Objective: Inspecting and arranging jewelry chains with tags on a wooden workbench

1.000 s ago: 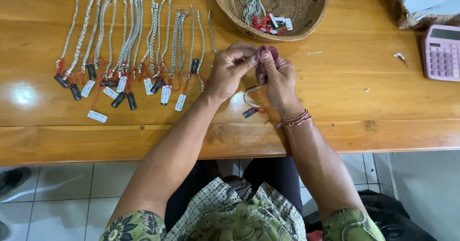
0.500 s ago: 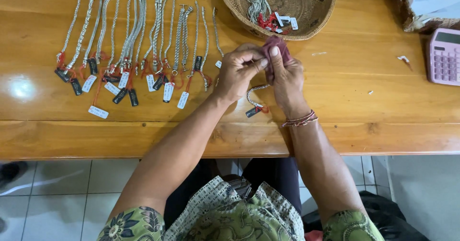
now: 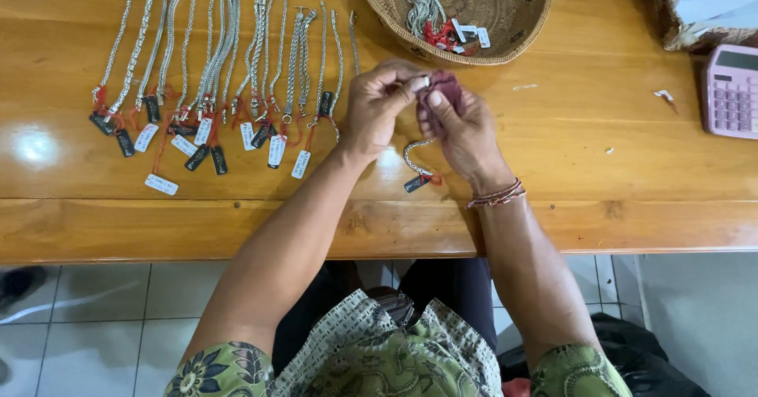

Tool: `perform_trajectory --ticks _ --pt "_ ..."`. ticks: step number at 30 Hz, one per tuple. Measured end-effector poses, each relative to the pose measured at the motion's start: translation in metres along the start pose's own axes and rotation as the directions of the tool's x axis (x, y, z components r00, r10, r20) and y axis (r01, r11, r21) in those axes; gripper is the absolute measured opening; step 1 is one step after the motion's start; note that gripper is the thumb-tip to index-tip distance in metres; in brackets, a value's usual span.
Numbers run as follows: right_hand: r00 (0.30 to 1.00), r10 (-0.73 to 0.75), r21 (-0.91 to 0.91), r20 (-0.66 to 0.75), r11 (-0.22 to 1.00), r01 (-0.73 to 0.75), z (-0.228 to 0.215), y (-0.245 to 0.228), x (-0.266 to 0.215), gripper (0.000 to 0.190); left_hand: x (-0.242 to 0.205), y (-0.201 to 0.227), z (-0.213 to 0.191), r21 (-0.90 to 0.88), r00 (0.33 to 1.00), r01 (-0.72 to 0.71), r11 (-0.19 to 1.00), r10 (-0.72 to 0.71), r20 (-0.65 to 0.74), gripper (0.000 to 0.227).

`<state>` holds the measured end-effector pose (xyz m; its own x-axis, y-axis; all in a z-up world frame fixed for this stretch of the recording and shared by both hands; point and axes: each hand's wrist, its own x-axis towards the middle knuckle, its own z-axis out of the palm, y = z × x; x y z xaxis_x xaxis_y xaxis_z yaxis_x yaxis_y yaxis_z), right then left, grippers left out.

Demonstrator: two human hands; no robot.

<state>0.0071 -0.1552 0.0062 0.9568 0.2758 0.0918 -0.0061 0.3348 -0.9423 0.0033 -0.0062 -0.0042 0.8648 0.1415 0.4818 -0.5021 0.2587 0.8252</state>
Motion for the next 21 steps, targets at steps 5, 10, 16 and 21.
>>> perform_trajectory --ticks 5,10,16,21 --pt "0.998 0.032 0.057 0.062 0.998 -0.036 -0.002 -0.001 -0.004 0.017 -0.001 0.009 0.004 -0.229 0.993 0.119 0.966 -0.119 0.013 0.009" --pt "0.997 -0.002 -0.047 0.072 0.999 0.005 0.0 -0.004 -0.004 0.029 0.001 0.005 0.003 -0.263 0.988 0.15 0.953 -0.152 0.01 0.01" --pt "0.978 0.067 -0.069 0.198 0.996 -0.054 -0.007 0.009 -0.002 0.021 -0.001 0.031 0.011 -0.286 0.985 0.147 0.947 -0.166 -0.04 0.01" --pt "0.961 0.127 -0.091 0.245 0.99 -0.108 0.006 -0.011 -0.007 0.017 0.001 0.017 0.002 -0.454 0.963 0.229 0.861 -0.27 -0.025 0.016"
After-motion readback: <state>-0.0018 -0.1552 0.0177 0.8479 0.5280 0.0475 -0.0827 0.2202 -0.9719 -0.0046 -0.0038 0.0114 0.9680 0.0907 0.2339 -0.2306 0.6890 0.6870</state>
